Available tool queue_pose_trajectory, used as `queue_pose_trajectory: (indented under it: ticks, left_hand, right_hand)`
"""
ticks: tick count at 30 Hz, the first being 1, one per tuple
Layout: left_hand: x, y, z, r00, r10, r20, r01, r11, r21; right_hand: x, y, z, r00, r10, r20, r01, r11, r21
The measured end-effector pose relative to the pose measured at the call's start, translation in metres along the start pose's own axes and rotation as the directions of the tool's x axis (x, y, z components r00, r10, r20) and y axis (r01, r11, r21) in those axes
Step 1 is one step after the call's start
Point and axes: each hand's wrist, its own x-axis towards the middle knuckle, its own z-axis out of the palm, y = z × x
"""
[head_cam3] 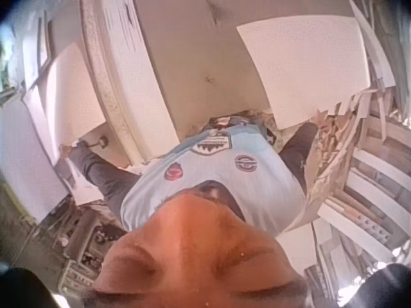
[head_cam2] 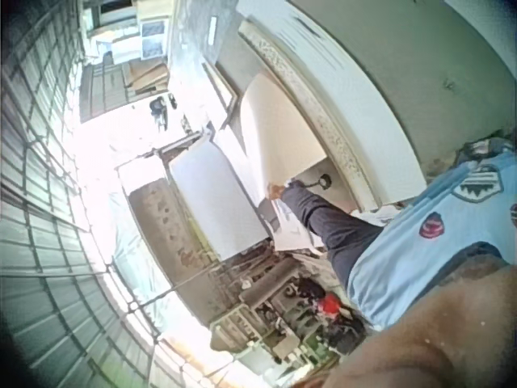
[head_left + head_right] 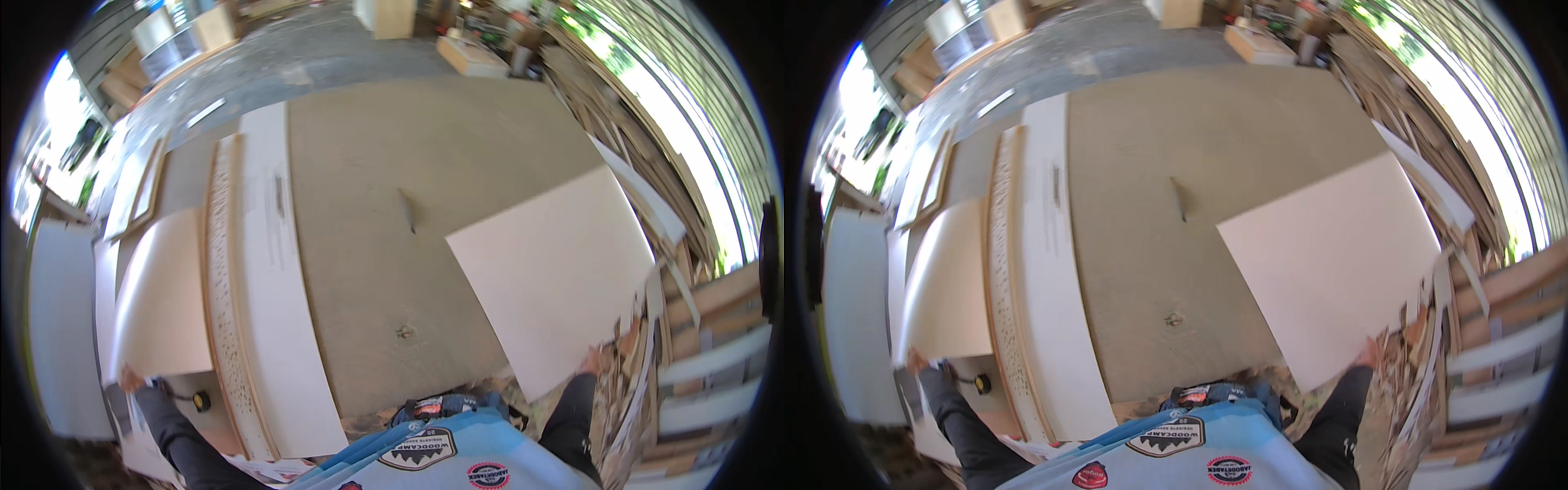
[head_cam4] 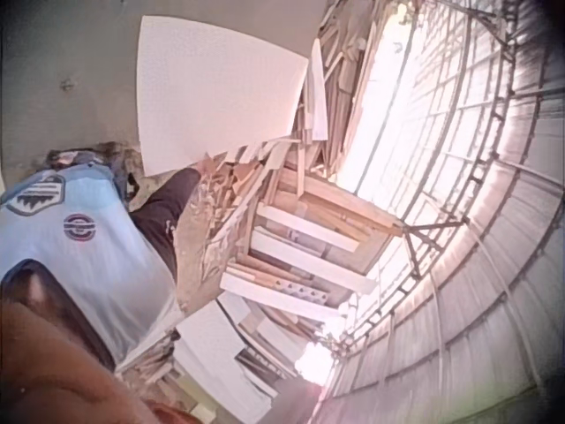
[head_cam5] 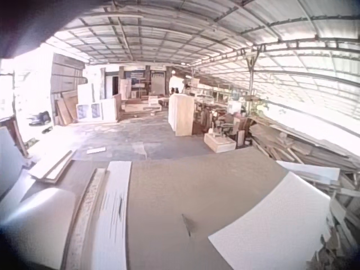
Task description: The person measures and cuts pieces of veneer panel on a workbench, then aligns them with a wooden frame and uses a hammer to secure parts of the assembly.
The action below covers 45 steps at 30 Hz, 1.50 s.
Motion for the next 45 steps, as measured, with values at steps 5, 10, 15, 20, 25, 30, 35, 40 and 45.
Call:
queue_pose_trajectory:
  ticks: [5, 10, 15, 20, 25, 30, 35, 40, 45]
  left_hand:
    - [-0.024, 0.071, 0.052, 0.824, -0.546, 0.153, 0.540, 0.675, -0.503]
    - [-0.062, 0.088, 0.048, 0.941, -0.259, -0.218, 0.287, 0.952, 0.108]
    - [-0.198, 0.161, 0.165, 0.963, 0.155, -0.220, -0.034, 0.880, 0.473]
    - [-0.455, 0.288, 0.254, 0.960, 0.166, 0.225, -0.157, 0.986, -0.059]
    - [-0.722, 0.440, 0.278, 0.581, 0.218, 0.784, -0.011, 0.965, -0.261]
    - [-0.834, 0.517, 0.302, 0.567, 0.189, 0.802, -0.080, 0.981, -0.175]
    - [-0.868, 0.525, 0.318, 0.660, 0.138, 0.739, -0.207, 0.978, 0.002]
    - [-0.883, 0.550, 0.314, 0.537, 0.163, 0.828, -0.322, 0.946, 0.023]
    - [-0.889, 0.537, 0.298, 0.534, 0.141, 0.834, -0.401, 0.910, 0.103]
  right_hand:
    - [-0.096, -0.029, 0.028, 0.946, 0.260, -0.195, -0.225, 0.957, 0.184]
    - [-0.098, -0.062, 0.089, 0.861, 0.467, -0.203, -0.458, 0.884, 0.093]
    - [-0.065, -0.035, 0.074, 0.952, 0.055, -0.300, -0.152, 0.938, -0.310]
    - [-0.052, -0.108, 0.132, 0.999, 0.028, -0.025, -0.034, 0.961, -0.274]
    - [0.028, -0.057, 0.084, 0.977, 0.165, -0.135, -0.183, 0.973, -0.138]
    - [0.138, 0.054, 0.009, 0.957, 0.041, -0.289, -0.089, 0.984, -0.155]
    - [0.237, 0.062, -0.013, 0.873, 0.488, -0.021, -0.473, 0.854, 0.216]
    - [0.305, 0.067, -0.048, 0.858, 0.513, 0.027, -0.485, 0.791, 0.374]
    - [0.316, 0.063, -0.032, 0.822, 0.552, 0.143, -0.565, 0.755, 0.332]
